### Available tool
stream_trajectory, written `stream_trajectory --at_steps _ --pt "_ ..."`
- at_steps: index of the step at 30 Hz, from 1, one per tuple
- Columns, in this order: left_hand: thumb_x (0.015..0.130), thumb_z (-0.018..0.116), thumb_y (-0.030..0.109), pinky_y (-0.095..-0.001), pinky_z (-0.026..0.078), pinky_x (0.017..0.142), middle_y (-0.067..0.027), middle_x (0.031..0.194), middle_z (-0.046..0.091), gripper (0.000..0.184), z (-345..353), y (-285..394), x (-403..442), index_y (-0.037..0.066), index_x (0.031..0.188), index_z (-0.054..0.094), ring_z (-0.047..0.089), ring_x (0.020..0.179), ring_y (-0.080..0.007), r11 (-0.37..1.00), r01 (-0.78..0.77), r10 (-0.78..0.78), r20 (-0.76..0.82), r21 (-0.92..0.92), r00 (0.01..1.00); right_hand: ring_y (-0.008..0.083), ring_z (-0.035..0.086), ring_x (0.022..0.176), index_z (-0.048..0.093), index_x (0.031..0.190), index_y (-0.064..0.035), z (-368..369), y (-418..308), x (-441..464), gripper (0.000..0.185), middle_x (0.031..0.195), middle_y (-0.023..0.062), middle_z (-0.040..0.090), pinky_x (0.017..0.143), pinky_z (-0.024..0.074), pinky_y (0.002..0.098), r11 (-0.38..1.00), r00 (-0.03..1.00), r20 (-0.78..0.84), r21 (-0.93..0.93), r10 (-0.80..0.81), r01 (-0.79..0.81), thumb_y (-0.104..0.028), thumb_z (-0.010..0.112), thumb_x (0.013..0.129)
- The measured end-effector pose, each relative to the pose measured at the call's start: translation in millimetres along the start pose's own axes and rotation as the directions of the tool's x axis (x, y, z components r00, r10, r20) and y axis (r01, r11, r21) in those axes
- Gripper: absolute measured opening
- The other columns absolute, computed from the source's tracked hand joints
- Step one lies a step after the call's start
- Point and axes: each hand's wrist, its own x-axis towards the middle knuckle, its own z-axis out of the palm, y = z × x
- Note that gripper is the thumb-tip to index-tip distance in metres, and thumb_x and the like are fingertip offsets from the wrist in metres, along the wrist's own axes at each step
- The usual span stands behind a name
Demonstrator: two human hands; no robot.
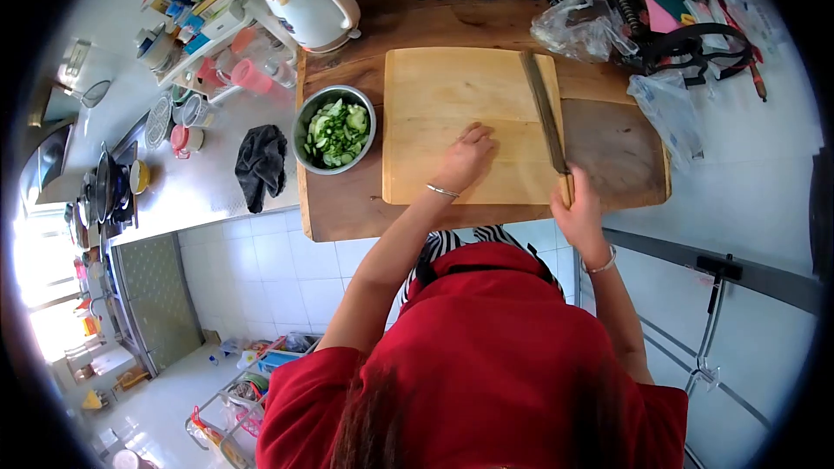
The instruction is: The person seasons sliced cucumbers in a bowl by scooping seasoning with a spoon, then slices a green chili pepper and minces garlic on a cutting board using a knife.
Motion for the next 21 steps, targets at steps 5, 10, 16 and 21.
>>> stream_trajectory --at_steps 5,10,16,21 --pt "0.074 0.06 0.0 -0.0403 0.045 0.094 -0.0137 0.114 0.059 0.027 -23.0 -5.2 -23.6 0.005 0.101 0.064 0.054 0.112 -0.0332 0.994 -0.086 0.075 -0.159 -0.065 0.984 0.0382 0.062 0.073 0.054 0.093 0.0028 20.2 12.5 -52.7 0.041 0.077 0.0228 0.062 0.062 0.0493 0.0395 0.901 0.875 0.272 0.057 0.4 -0.43 -0.031 0.071 0.079" --pt "0.076 0.057 -0.001 -0.0408 0.045 0.093 -0.016 0.112 0.06 0.029 -64.4 -34.3 -70.5 0.004 0.104 0.062 0.055 0.108 -0.0338 0.993 0.113 -0.116 -0.121 -0.03 0.986 0.0403 0.059 0.057 0.053 0.077 -0.0014 62.4 8.0 -98.5 0.041 0.059 0.0212 0.057 0.05 0.0456 0.0424 0.882 0.848 0.262 -0.029 0.461 -0.471 -0.04 0.064 0.083" --pt "0.083 0.046 0.003 -0.0416 0.039 0.097 -0.0194 0.117 0.057 0.031 -77.9 -38.2 -74.9 0.0 0.112 0.056 0.051 0.11 -0.0372 0.944 0.192 -0.244 -0.175 -0.269 0.954 0.0404 0.058 0.057 0.049 0.078 -0.0023 93.2 -38.3 -90.1 0.036 0.058 0.0202 0.056 0.049 0.0435 0.0455 0.95 0.954 -0.079 -0.092 0.291 -0.297 -0.036 0.06 0.088" --pt "0.085 0.043 0.004 -0.0425 0.036 0.1 -0.022 0.124 0.051 0.036 -69.9 -49.3 -81.3 -0.002 0.12 0.05 0.047 0.114 -0.0387 0.943 0.162 -0.227 -0.208 -0.29 0.951 0.0355 0.061 0.052 0.047 0.082 -0.0015 139.0 -33.2 -117.6 0.043 0.056 0.0167 0.059 0.045 0.0474 0.0441 0.863 0.914 0.177 -0.433 0.365 -0.26 -0.043 0.054 0.089"
